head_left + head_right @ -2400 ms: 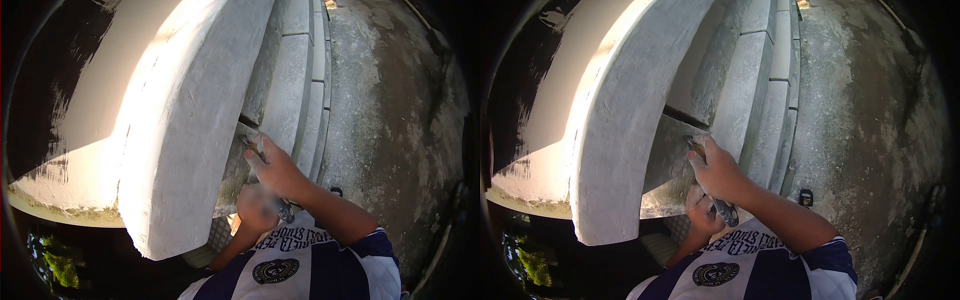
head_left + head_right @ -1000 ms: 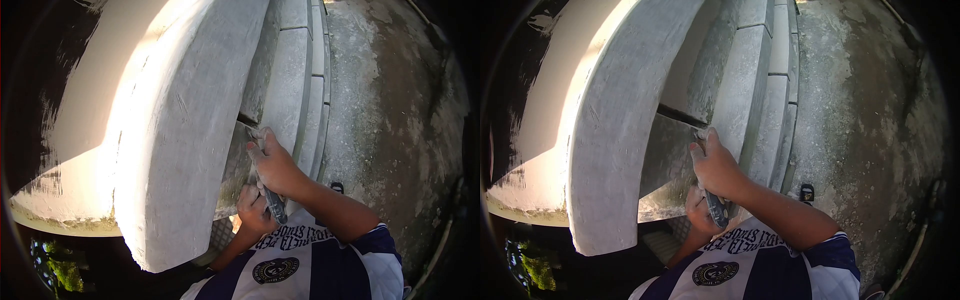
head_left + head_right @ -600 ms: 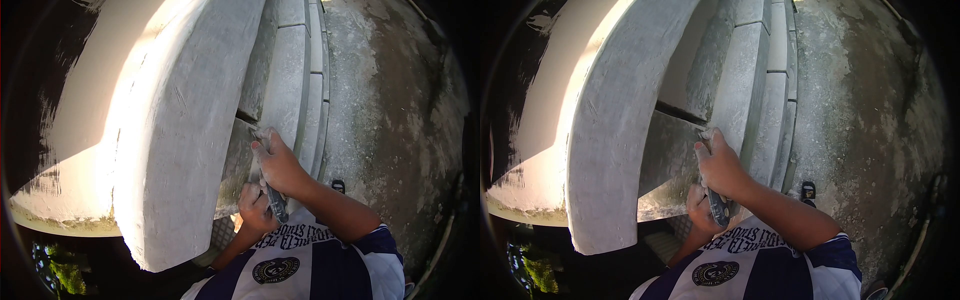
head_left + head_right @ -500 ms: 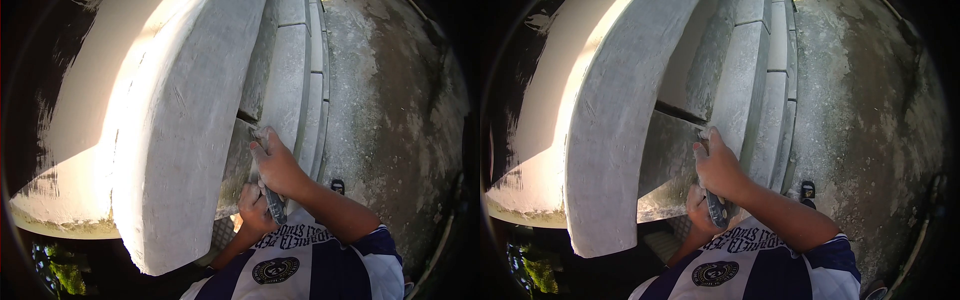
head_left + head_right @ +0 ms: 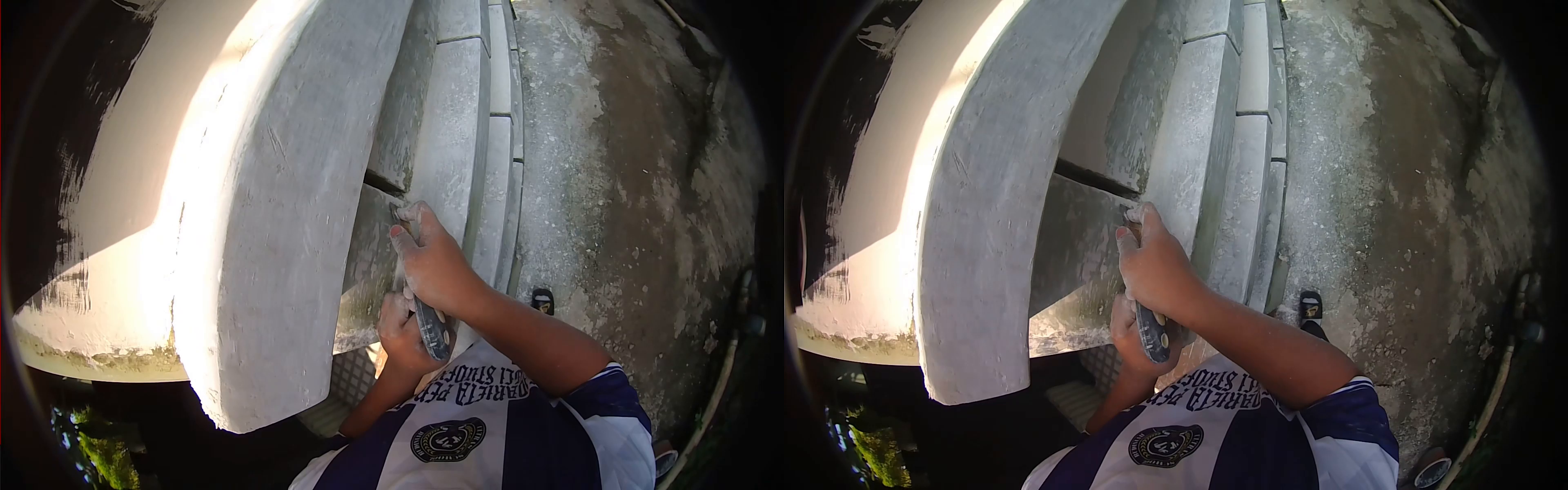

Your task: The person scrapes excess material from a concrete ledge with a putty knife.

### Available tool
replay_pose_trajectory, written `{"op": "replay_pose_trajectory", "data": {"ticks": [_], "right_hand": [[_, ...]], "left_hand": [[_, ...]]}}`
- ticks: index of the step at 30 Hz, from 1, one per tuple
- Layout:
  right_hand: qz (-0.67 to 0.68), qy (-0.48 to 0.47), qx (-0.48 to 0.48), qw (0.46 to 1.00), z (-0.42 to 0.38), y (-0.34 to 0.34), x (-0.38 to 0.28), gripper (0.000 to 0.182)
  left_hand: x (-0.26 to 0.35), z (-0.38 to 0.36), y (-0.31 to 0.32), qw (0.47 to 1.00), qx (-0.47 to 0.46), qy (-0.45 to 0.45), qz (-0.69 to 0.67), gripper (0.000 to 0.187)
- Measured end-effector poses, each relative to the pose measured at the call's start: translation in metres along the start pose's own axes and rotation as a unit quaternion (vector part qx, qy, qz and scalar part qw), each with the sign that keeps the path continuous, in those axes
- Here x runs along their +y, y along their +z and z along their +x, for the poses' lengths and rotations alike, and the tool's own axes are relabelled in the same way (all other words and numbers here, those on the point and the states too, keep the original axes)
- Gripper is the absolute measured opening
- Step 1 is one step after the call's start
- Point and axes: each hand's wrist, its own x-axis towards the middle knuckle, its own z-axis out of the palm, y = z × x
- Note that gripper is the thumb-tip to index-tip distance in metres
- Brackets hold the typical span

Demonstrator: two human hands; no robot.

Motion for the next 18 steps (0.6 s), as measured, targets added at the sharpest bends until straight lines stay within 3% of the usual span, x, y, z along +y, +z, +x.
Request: {"op": "replay_pose_trajectory", "data": {"ticks": [8,12,15,16,18], "right_hand": [[-0.021,-0.075,0.046,0.996,0.014,0.005,0.019,0.043],[0.003,0.001,0.029,1.0,0.014,-0.005,-0.012,0.04],[-0.06,-0.123,0.1,0.986,0.01,0.01,0.007,0.044],[-0.02,-0.048,0.038,0.998,0.007,0.003,0.004,0.048],[0.013,0.011,-0.011,1.0,-0.004,-0.006,-0.011,0.049]], "left_hand": [[-0.004,0.001,-0.002,0.999,-0.022,0.019,0.032,0.016],[0.002,-0.002,-0.007,0.999,-0.035,0.002,0.028,0.017],[0.002,0.001,-0.005,1.0,-0.014,0.002,0.007,0.016],[0.001,0.001,-0.005,0.999,-0.02,0.015,0.023,0.016],[-0.002,0.004,-0.004,0.998,-0.019,0.034,0.041,0.015]]}}
